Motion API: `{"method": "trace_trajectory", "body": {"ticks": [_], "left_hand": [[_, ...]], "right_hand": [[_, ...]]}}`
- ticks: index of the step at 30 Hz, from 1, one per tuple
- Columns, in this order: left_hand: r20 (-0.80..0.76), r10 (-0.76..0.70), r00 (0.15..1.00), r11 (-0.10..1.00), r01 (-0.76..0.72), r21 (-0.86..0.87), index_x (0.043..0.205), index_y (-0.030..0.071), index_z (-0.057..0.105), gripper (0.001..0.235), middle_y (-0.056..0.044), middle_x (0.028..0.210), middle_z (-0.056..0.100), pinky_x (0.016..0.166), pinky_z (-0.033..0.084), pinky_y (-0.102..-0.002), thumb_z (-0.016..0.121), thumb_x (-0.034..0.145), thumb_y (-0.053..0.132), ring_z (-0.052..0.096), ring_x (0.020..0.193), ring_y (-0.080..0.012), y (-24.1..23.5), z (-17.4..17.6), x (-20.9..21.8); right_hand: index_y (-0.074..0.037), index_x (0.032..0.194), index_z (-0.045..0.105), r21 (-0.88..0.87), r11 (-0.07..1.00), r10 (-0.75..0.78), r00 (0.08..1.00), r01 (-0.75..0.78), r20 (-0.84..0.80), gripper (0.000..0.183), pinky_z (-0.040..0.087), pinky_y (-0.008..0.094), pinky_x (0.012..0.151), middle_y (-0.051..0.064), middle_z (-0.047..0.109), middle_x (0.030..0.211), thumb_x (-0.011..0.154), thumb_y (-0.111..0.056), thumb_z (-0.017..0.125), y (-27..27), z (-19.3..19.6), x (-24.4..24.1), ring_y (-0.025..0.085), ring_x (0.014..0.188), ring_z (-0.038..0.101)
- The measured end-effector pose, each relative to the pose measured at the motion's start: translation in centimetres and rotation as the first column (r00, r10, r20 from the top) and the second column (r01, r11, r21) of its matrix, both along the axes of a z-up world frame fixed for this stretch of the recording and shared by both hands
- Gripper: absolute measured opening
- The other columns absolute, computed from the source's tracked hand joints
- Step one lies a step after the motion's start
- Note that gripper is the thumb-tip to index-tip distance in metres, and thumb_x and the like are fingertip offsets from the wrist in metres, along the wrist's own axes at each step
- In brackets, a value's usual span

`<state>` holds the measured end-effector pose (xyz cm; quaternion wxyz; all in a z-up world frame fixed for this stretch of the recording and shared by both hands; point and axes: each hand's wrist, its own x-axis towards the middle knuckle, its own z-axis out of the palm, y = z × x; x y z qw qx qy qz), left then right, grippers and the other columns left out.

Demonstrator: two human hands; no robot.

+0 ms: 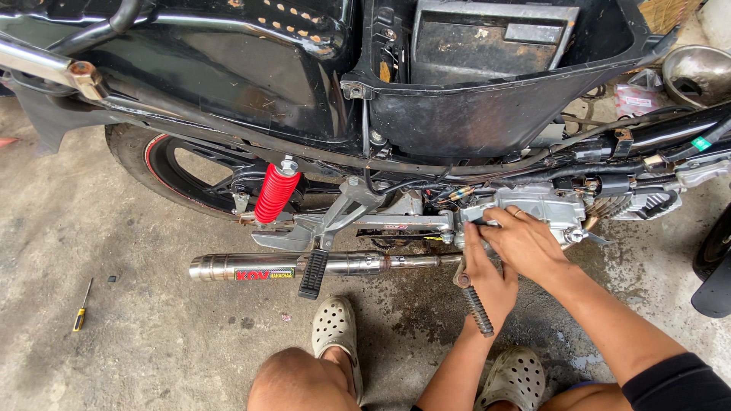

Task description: The person uses a socket wrench to tighten bolts on the motorcycle's engine casing. They work on the lower side of the engine, near the exhaust pipe and rear suspension, while sitting on the ground.

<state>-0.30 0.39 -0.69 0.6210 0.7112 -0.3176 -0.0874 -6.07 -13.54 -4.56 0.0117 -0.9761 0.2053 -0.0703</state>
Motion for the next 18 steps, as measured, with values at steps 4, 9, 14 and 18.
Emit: {"method": "trace_trajectory", "body": {"ticks": [4,9,14,18], "left_hand": [[0.055,-0.164,0.985,0.952,0.143,0.272,0.157,-0.006,0.021,0.090,-0.032,0.158,0.035,0.074,0.059,-0.051,0.061,0.079,0.011,0.070,0.093,-0.0491,0.2,0.0,-0.1],[-0.103,-0.234,0.967,0.902,0.256,0.347,0.161,-0.005,0.007,0.103,-0.033,0.161,0.029,0.067,0.054,-0.049,0.059,0.074,0.016,0.069,0.087,-0.0514,-0.3,0.0,-0.3],[-0.122,-0.241,0.963,0.906,0.268,0.327,0.161,-0.005,0.009,0.109,-0.032,0.159,0.034,0.072,0.056,-0.050,0.066,0.071,0.019,0.068,0.089,-0.0521,-0.6,0.4,1.1],[-0.225,-0.256,0.940,0.889,0.321,0.326,0.162,-0.004,0.008,0.107,-0.033,0.156,0.037,0.077,0.055,-0.052,0.062,0.072,0.017,0.066,0.095,-0.0536,0.4,2.3,1.1]], "right_hand": [[-0.029,0.093,0.073,-0.173,0.985,-0.014,0.999,0.005,-0.046,0.016,0.059,0.031,0.080,-0.007,0.055,0.104,0.093,-0.028,0.058,-0.1,0.0,-0.7,0.018,0.096,0.060],[-0.027,0.093,0.072,-0.193,0.981,0.001,1.000,-0.002,-0.004,0.016,0.057,0.034,0.077,-0.003,0.048,0.093,0.095,-0.027,0.057,0.2,0.2,-0.7,0.020,0.090,0.060],[-0.029,0.100,0.073,-0.241,0.970,-0.013,0.997,0.030,0.071,0.017,0.057,0.035,0.078,-0.001,0.046,0.092,0.094,-0.032,0.058,0.3,0.6,0.2,0.021,0.089,0.060],[-0.030,0.101,0.074,-0.272,0.962,-0.004,0.995,0.031,0.098,0.019,0.055,0.037,0.078,-0.002,0.045,0.090,0.097,-0.032,0.056,0.6,0.1,-0.2,0.020,0.087,0.058]]}}
